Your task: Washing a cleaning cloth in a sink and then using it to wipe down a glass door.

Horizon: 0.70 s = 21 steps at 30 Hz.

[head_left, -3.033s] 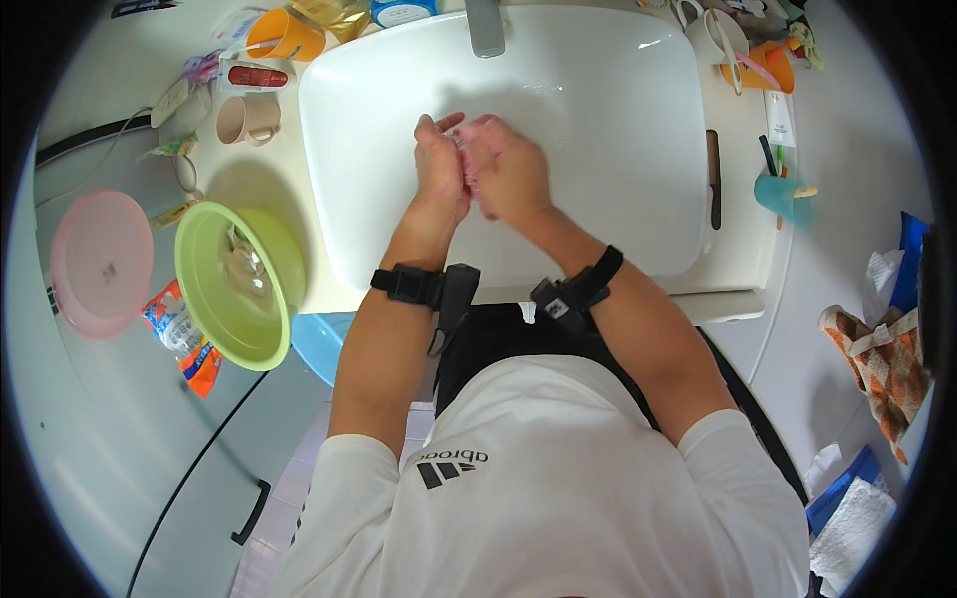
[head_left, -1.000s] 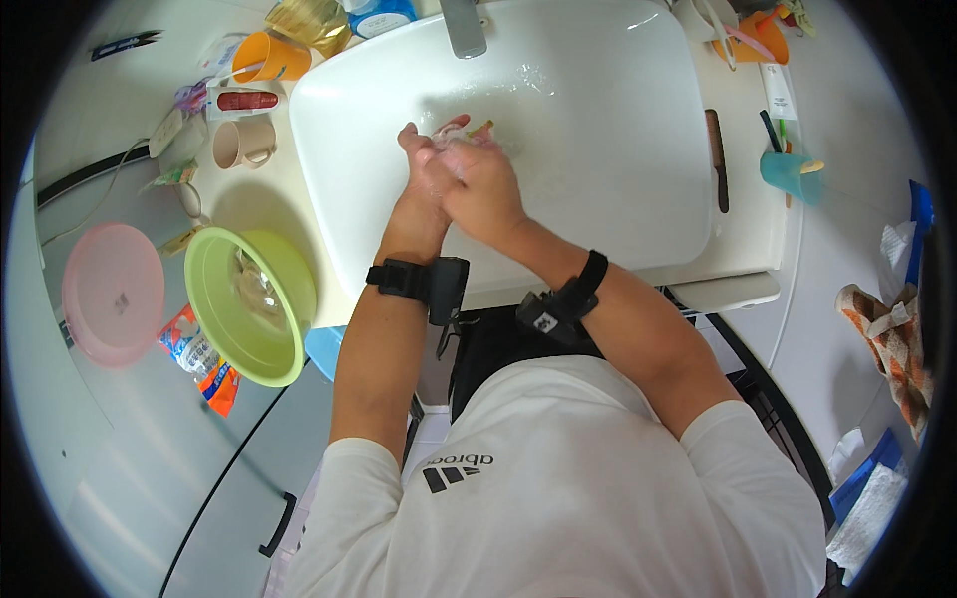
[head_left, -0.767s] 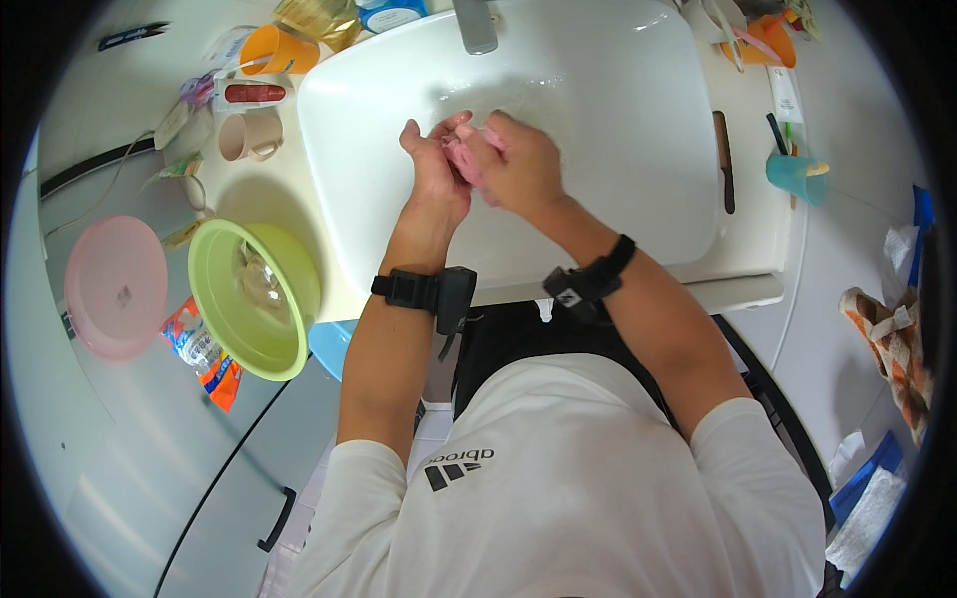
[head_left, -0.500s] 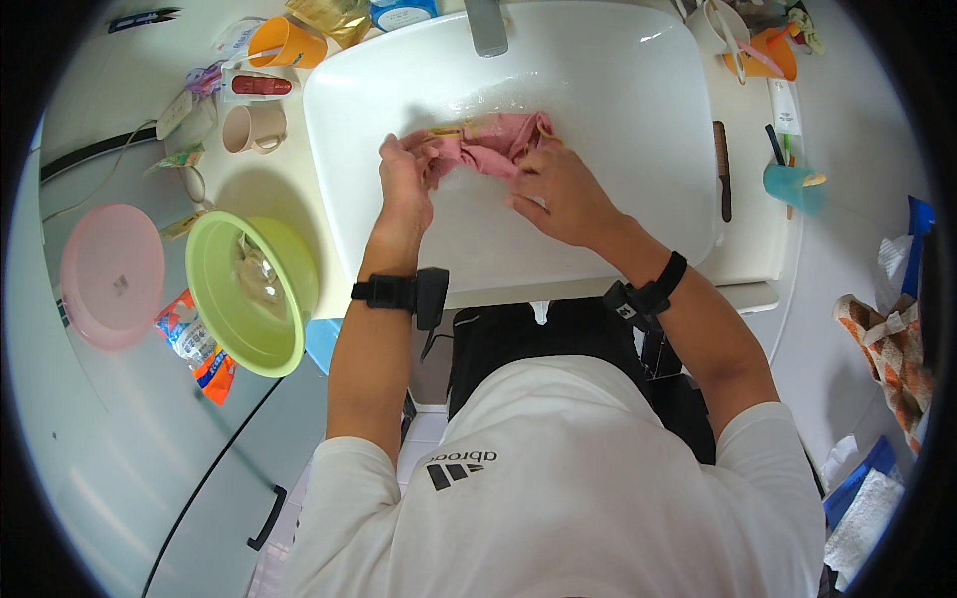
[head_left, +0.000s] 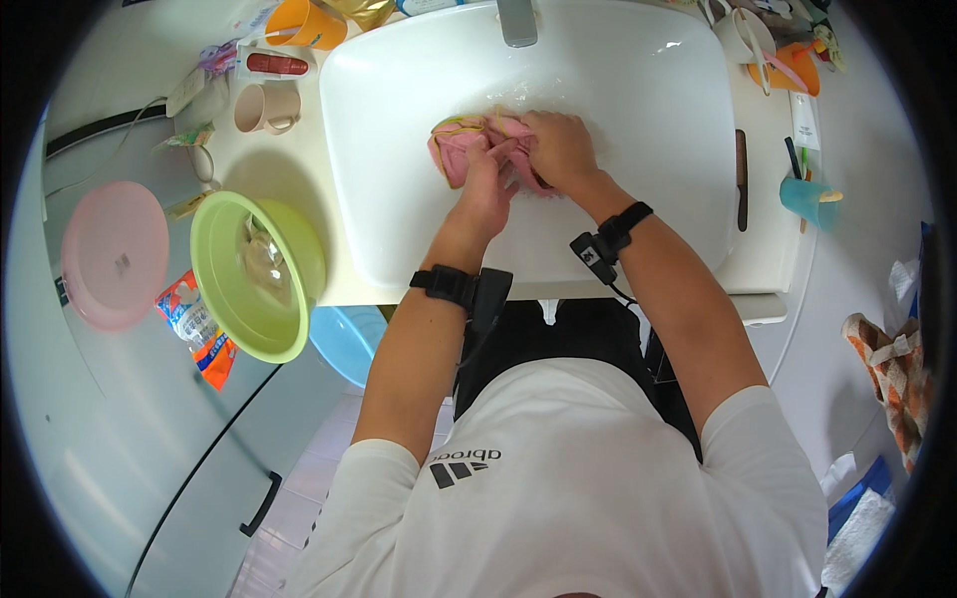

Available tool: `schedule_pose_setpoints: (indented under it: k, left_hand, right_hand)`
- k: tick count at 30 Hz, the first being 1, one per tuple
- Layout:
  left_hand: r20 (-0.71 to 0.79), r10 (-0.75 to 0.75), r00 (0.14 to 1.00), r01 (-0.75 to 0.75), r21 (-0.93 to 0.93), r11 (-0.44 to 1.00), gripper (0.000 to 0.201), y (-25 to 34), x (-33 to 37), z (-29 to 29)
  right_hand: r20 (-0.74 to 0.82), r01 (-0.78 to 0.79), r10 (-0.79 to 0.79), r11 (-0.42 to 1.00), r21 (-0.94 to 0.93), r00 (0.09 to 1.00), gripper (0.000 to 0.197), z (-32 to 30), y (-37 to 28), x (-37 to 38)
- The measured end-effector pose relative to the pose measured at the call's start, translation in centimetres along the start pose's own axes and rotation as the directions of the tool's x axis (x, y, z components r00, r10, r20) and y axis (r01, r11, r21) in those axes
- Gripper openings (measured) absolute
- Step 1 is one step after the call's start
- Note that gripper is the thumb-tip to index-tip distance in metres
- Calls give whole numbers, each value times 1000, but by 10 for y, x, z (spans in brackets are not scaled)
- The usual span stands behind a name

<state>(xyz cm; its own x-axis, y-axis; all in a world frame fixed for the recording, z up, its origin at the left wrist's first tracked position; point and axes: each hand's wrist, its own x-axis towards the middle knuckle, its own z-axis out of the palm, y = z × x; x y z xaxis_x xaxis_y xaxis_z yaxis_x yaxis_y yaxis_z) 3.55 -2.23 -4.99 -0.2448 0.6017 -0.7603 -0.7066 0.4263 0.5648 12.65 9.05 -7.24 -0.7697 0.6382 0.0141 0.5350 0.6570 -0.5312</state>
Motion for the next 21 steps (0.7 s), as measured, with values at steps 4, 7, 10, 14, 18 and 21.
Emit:
schedule_pose_setpoints:
  k: [4,7,10,14,18,21]
  left_hand:
    - [-25,9,1000,-13,-171,985,85,7,0,-15]
    - [-11,67,998,-66,-398,915,89,22,-16,-33]
    - [16,135,991,-114,-438,891,93,39,-42,-43]
    - [-89,185,979,-205,-451,868,90,49,-46,-54]
    - [-207,162,965,-223,-315,923,83,50,-43,-57]
    - [-260,131,957,-208,-295,932,77,42,-34,-67]
  right_hand:
    - [103,-283,264,895,345,959,20,-20,6,-9]
    - [-21,-315,357,850,423,934,22,-41,37,-24]
    - [-24,-356,468,703,616,883,24,-56,48,-39]
    - [98,-402,543,477,781,834,17,-74,61,-55]
    - [104,-517,624,530,673,775,18,-69,81,-68]
    - [-183,-437,499,849,296,847,30,-62,67,-76]
